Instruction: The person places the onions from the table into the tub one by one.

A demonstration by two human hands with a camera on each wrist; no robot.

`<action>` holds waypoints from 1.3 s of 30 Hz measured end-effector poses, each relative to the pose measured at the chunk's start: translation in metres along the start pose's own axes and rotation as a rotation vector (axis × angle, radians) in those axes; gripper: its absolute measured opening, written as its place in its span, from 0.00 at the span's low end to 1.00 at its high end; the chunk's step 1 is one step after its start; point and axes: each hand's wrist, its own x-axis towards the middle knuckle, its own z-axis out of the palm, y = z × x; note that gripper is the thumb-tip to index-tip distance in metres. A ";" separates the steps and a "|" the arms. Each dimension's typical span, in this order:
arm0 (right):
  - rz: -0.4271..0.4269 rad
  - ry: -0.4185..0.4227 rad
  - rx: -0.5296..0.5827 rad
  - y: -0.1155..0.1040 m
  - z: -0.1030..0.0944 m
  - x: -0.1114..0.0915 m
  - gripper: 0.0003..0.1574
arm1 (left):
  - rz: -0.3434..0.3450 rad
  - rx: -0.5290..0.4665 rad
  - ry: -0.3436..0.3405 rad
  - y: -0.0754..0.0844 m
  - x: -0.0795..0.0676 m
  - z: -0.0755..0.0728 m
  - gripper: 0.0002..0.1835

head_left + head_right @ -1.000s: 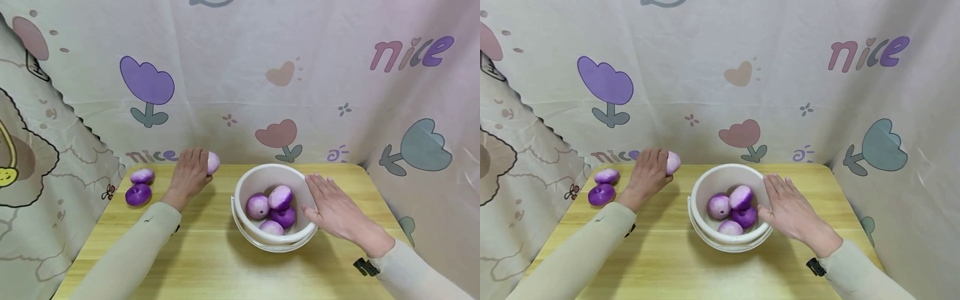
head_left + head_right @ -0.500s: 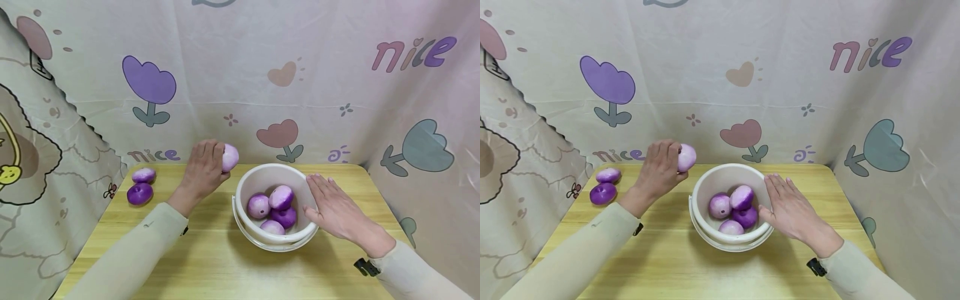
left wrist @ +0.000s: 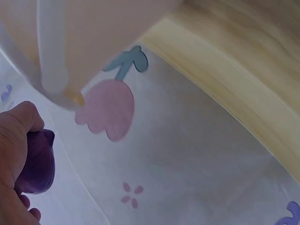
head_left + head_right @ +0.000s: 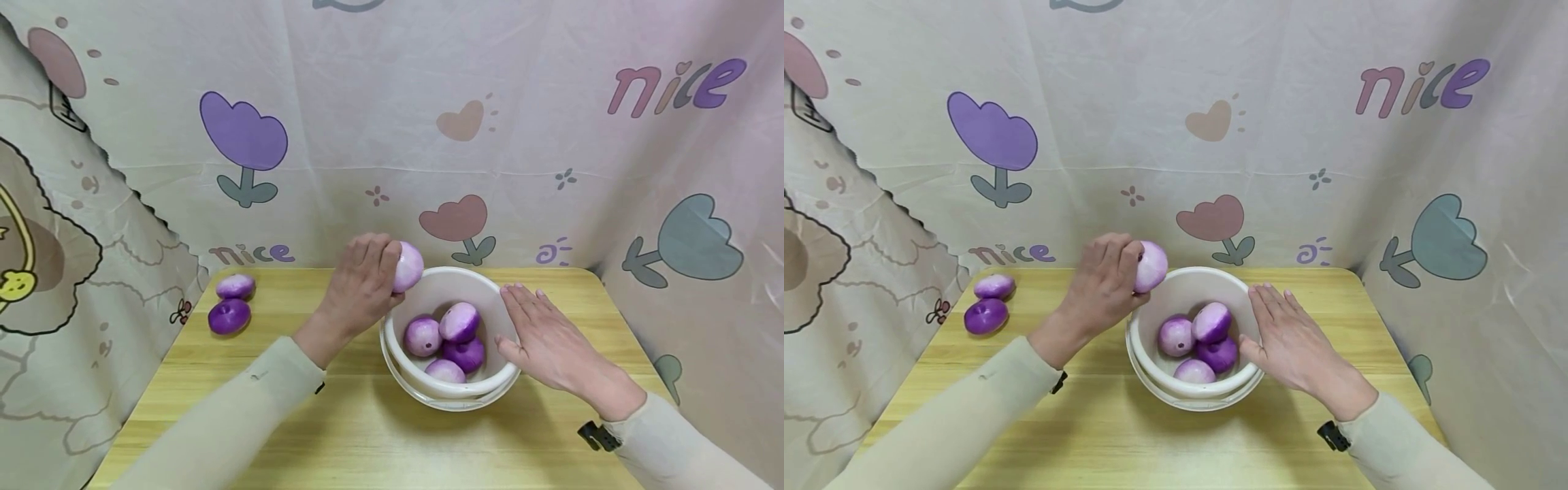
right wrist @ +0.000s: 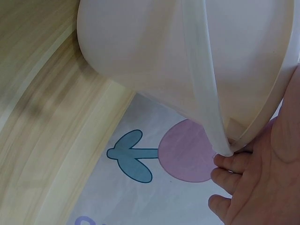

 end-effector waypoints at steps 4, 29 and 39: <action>0.002 0.001 0.002 0.000 0.000 0.000 0.50 | 0.050 0.007 -0.038 0.016 0.002 -0.002 0.45; 0.013 0.000 0.015 0.000 0.001 0.000 0.50 | 0.113 -0.015 -0.148 0.048 0.004 0.007 0.35; 0.014 0.001 0.016 0.000 0.001 0.001 0.50 | 0.095 0.009 -0.200 0.049 0.005 0.008 0.31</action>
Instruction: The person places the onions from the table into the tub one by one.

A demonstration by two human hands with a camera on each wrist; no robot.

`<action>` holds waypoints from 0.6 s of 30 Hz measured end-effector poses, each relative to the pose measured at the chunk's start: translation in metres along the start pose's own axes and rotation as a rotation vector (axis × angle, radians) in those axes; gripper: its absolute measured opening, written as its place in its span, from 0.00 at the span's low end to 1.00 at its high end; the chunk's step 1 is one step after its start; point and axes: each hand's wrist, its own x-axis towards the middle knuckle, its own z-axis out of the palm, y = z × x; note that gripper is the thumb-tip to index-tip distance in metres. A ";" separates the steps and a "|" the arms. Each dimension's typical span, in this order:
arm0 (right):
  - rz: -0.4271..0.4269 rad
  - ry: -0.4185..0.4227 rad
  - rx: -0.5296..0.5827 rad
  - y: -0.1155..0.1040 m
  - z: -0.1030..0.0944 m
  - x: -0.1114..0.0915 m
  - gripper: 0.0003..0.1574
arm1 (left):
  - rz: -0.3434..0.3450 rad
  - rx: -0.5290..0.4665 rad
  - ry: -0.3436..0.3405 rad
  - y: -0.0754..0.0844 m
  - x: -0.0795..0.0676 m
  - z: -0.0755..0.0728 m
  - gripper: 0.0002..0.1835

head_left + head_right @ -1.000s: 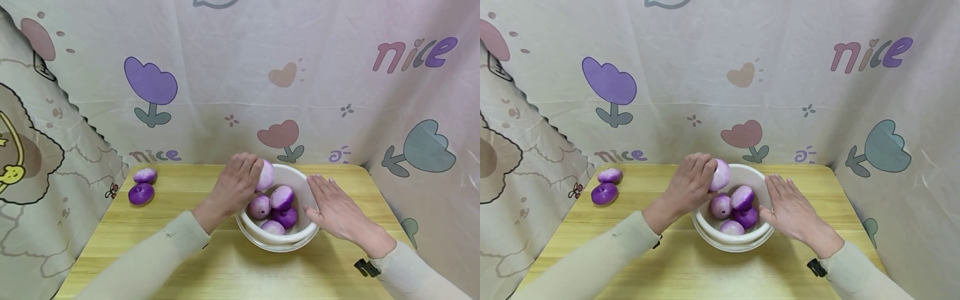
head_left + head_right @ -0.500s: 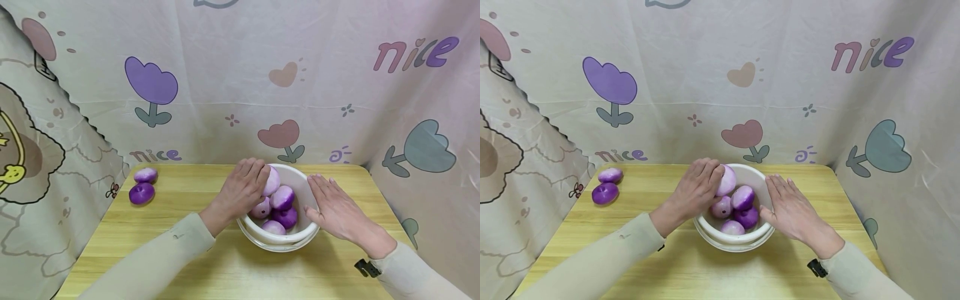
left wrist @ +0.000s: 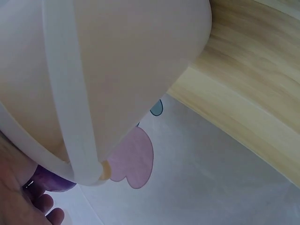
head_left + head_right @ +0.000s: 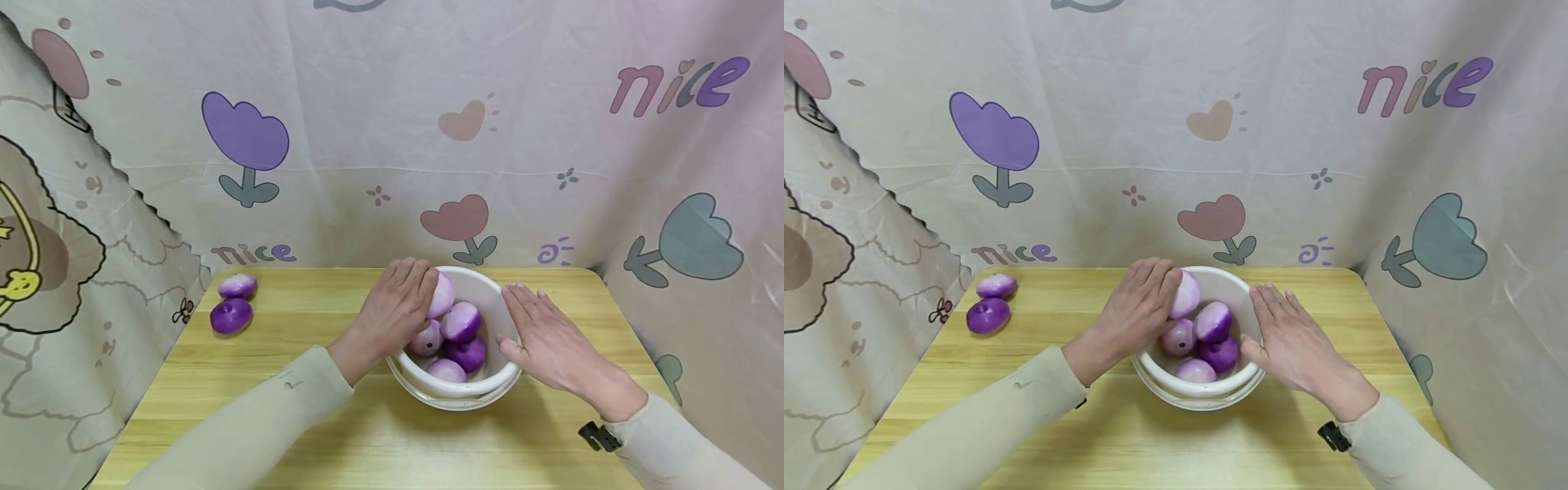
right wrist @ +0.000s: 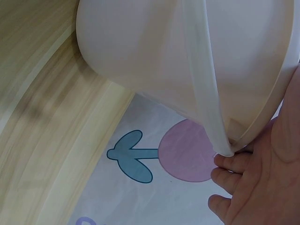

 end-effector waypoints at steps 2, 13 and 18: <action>-0.001 -0.001 0.002 0.000 0.000 0.000 0.50 | -0.002 -0.001 0.002 0.000 0.000 0.000 0.30; -0.001 -0.002 0.001 0.000 0.000 0.000 0.50 | -0.013 -0.055 -0.016 0.000 0.000 0.002 0.40; 0.000 -0.002 0.000 0.001 0.000 0.000 0.50 | -0.034 -0.019 -0.035 0.002 0.000 0.003 0.13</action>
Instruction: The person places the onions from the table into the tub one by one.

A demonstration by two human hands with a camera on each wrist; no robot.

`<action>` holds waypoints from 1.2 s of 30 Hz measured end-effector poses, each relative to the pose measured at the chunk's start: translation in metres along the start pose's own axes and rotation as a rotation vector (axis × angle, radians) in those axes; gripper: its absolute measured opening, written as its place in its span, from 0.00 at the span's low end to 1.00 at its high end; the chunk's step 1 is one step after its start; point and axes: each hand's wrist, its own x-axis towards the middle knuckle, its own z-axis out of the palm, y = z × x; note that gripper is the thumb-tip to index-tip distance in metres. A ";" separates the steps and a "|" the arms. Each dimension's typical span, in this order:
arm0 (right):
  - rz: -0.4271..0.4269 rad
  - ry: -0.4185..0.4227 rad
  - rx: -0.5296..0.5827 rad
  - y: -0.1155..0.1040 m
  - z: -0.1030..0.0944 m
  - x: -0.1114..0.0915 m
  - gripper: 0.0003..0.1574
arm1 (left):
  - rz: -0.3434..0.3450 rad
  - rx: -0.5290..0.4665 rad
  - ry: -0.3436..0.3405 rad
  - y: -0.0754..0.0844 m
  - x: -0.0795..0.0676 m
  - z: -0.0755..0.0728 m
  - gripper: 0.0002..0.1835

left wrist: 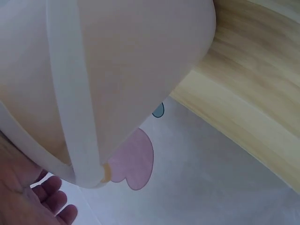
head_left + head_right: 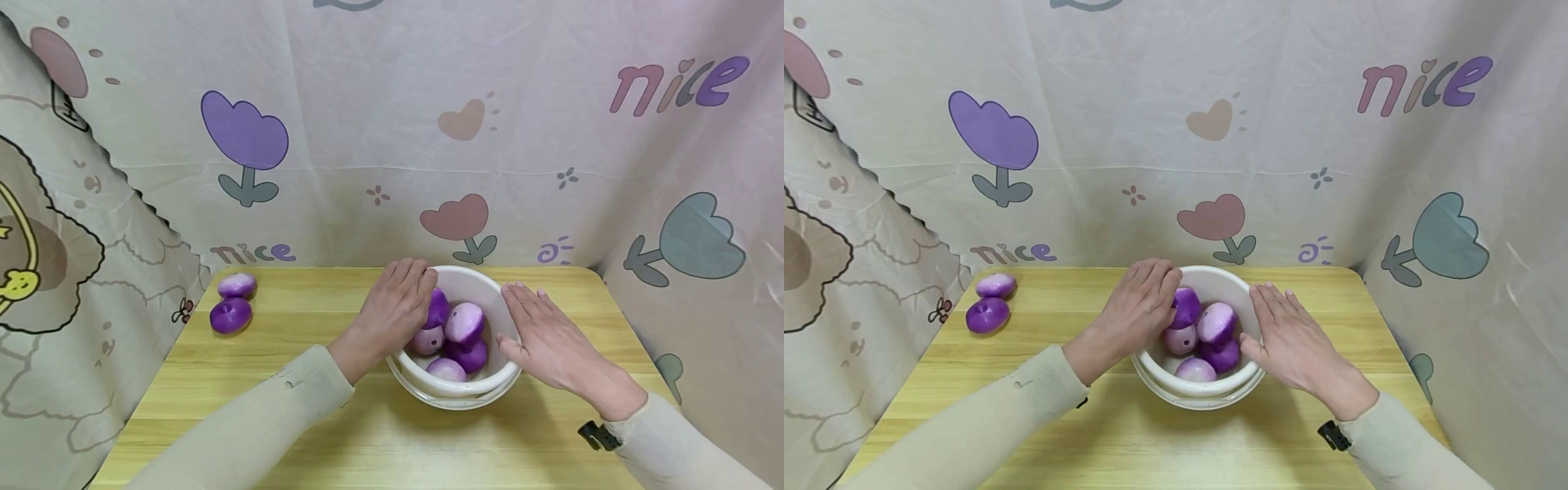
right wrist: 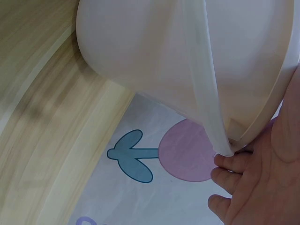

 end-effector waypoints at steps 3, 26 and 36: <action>-0.001 -0.001 -0.001 0.000 0.000 0.000 0.50 | -0.013 -0.002 -0.014 0.000 -0.001 0.001 0.09; -0.016 0.002 -0.024 0.001 0.000 0.001 0.50 | -0.078 -0.161 0.044 -0.011 -0.004 0.004 0.15; -0.016 -0.002 -0.021 -0.001 -0.001 0.001 0.49 | -0.197 -0.297 0.042 -0.034 -0.018 0.001 0.14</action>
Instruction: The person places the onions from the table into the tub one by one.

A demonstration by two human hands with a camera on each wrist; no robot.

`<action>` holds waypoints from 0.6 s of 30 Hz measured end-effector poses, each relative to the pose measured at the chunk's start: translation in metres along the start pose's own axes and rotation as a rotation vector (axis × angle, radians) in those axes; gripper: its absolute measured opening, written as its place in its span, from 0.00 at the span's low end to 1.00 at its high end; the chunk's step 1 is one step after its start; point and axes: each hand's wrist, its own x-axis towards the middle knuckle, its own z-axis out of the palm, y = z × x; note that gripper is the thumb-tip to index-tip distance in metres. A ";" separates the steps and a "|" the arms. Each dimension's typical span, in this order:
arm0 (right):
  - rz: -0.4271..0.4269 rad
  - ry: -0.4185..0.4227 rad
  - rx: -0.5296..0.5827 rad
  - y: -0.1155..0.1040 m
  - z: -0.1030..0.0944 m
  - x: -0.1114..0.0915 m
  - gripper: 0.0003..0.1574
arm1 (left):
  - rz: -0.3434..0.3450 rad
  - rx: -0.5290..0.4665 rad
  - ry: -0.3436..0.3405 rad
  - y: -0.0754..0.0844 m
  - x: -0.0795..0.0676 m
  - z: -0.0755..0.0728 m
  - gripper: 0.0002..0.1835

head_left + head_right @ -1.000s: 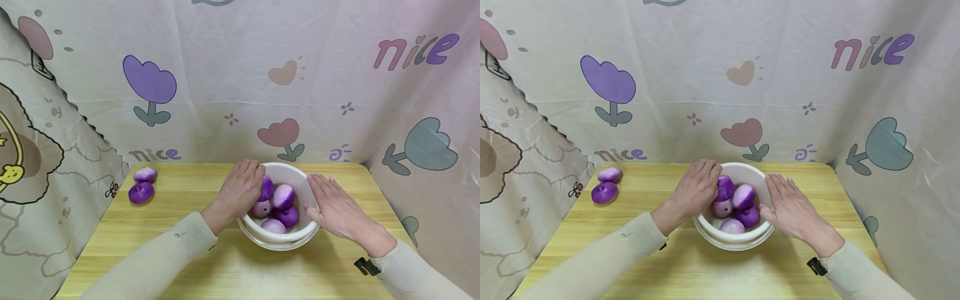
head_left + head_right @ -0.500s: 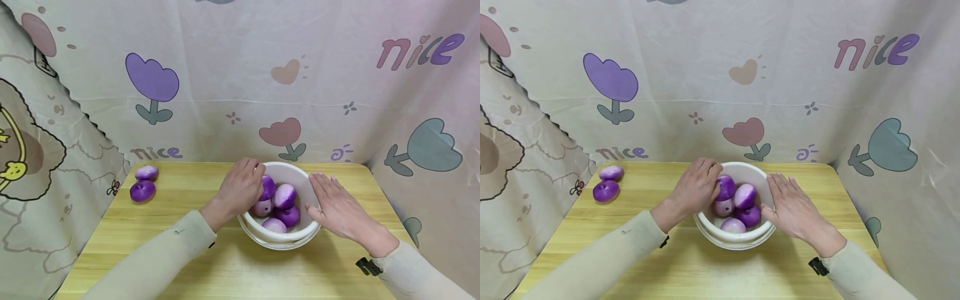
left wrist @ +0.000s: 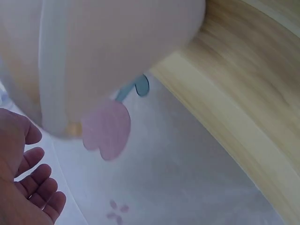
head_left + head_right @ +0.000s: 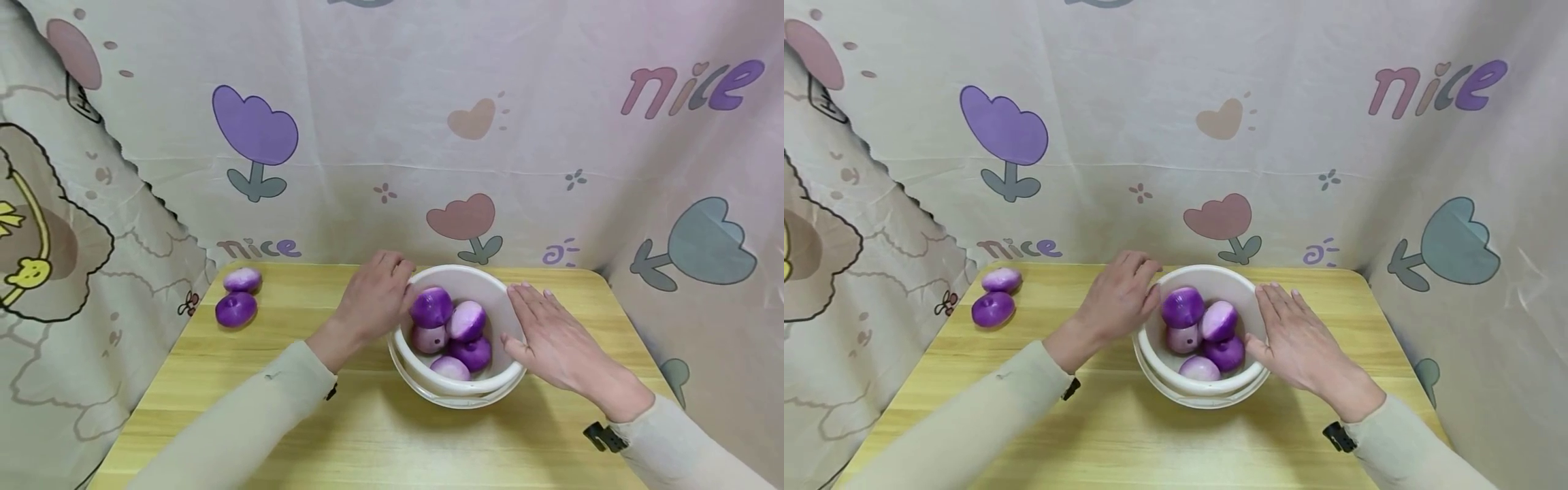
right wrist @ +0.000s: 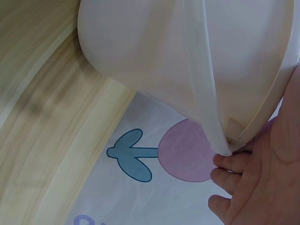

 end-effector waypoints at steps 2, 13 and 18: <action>0.000 0.002 0.000 0.000 0.000 0.000 0.49 | -0.025 -0.024 0.020 -0.010 -0.004 -0.003 0.15; -0.001 0.011 -0.003 -0.001 0.001 0.000 0.50 | -0.235 0.005 0.088 -0.107 -0.055 -0.017 0.17; 0.011 0.004 0.003 -0.003 0.001 -0.001 0.50 | -0.398 0.055 0.027 -0.157 -0.089 -0.022 0.19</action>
